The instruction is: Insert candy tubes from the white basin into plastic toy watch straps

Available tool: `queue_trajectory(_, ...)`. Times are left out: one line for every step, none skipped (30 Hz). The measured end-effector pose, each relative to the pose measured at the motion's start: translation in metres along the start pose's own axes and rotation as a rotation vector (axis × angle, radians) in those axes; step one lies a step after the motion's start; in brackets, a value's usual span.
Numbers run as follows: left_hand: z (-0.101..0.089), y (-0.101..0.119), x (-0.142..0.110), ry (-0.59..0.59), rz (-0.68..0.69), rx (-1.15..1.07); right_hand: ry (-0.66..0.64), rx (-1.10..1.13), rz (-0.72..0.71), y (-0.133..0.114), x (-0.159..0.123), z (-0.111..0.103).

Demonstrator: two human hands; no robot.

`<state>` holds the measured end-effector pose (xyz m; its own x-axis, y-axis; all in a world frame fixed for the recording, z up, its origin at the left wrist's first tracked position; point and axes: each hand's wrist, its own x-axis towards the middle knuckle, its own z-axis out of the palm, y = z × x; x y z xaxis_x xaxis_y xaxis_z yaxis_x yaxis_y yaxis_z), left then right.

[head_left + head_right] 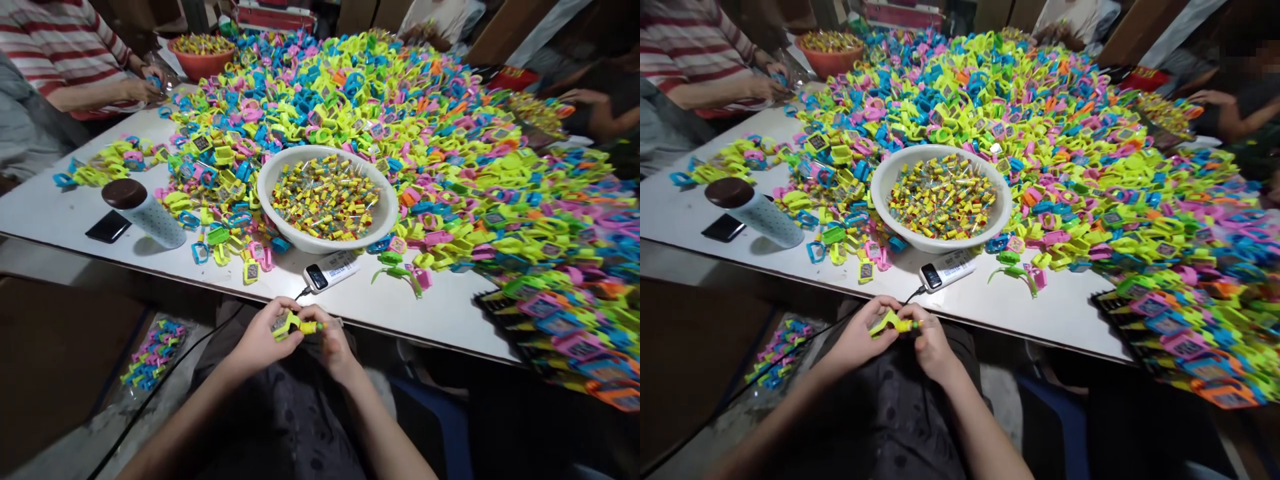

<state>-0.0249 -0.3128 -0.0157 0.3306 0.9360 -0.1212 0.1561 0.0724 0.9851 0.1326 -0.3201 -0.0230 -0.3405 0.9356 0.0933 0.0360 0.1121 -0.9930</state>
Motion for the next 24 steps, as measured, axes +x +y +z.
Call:
queue_trajectory(-0.001,0.001,0.000,0.007,-0.007,0.015,-0.006,-0.026,0.001,-0.001,0.001,-0.001)
queue_trajectory(-0.002,0.001,0.001,0.001,-0.010,0.033,-0.009,-0.049,0.007,-0.002,0.001,-0.001)
queue_trajectory(-0.003,0.002,0.000,-0.016,-0.011,0.050,-0.014,-0.065,0.020,-0.002,0.002,-0.002)
queue_trajectory(-0.004,0.002,0.000,-0.041,-0.011,0.064,-0.021,-0.074,0.033,-0.002,0.003,-0.002)
queue_trajectory(-0.005,0.002,-0.001,-0.069,-0.013,0.071,-0.027,-0.076,0.040,-0.002,0.004,-0.002)
queue_trajectory(-0.005,0.002,-0.001,-0.098,-0.022,0.074,-0.028,-0.083,0.041,-0.002,0.005,-0.002)
queue_trajectory(-0.005,0.002,-0.002,-0.124,-0.036,0.079,-0.019,-0.100,0.039,-0.001,0.006,-0.001)
queue_trajectory(-0.006,0.001,-0.002,-0.148,-0.053,0.089,0.004,-0.126,0.032,0.000,0.006,0.000)
queue_trajectory(-0.006,0.000,-0.002,-0.170,-0.067,0.107,0.042,-0.161,0.018,0.001,0.007,0.002)
queue_trajectory(-0.006,-0.001,-0.001,-0.194,-0.078,0.140,0.092,-0.198,-0.001,0.002,0.007,0.004)
queue_trajectory(-0.006,-0.002,-0.001,-0.215,-0.084,0.190,0.141,-0.230,-0.020,0.003,0.006,0.006)
queue_trajectory(-0.006,-0.002,0.000,-0.229,-0.086,0.251,0.183,-0.254,-0.044,0.004,0.006,0.008)
queue_trajectory(-0.005,-0.003,0.001,-0.237,-0.087,0.312,0.213,-0.273,-0.072,0.005,0.005,0.010)
queue_trajectory(-0.005,-0.004,0.001,-0.237,-0.088,0.365,0.234,-0.287,-0.102,0.006,0.004,0.012)
queue_trajectory(-0.004,-0.004,0.002,-0.234,-0.090,0.406,0.250,-0.295,-0.128,0.006,0.002,0.013)
queue_trajectory(-0.003,-0.004,0.002,-0.229,-0.091,0.431,0.261,-0.298,-0.153,0.006,0.001,0.015)
queue_trajectory(-0.002,-0.004,0.001,-0.222,-0.093,0.442,0.272,-0.296,-0.175,0.007,0.001,0.016)
queue_trajectory(-0.002,-0.004,0.001,-0.216,-0.094,0.448,0.281,-0.290,-0.190,0.007,0.000,0.017)
queue_trajectory(-0.001,-0.003,0.000,-0.209,-0.096,0.454,0.289,-0.285,-0.199,0.007,0.000,0.018)
queue_trajectory(0.000,-0.002,-0.001,-0.204,-0.100,0.463,0.293,-0.281,-0.205,0.007,-0.001,0.019)
queue_trajectory(0.001,-0.001,-0.001,-0.200,-0.105,0.472,0.291,-0.277,-0.208,0.008,-0.001,0.019)
queue_trajectory(0.001,0.000,-0.002,-0.196,-0.109,0.483,0.290,-0.270,-0.211,0.008,-0.001,0.020)
queue_trajectory(0.002,0.002,-0.002,-0.193,-0.112,0.493,0.293,-0.256,-0.213,0.009,0.000,0.020)
queue_trajectory(0.002,0.003,-0.002,-0.187,-0.112,0.501,0.296,-0.232,-0.213,0.010,0.000,0.020)
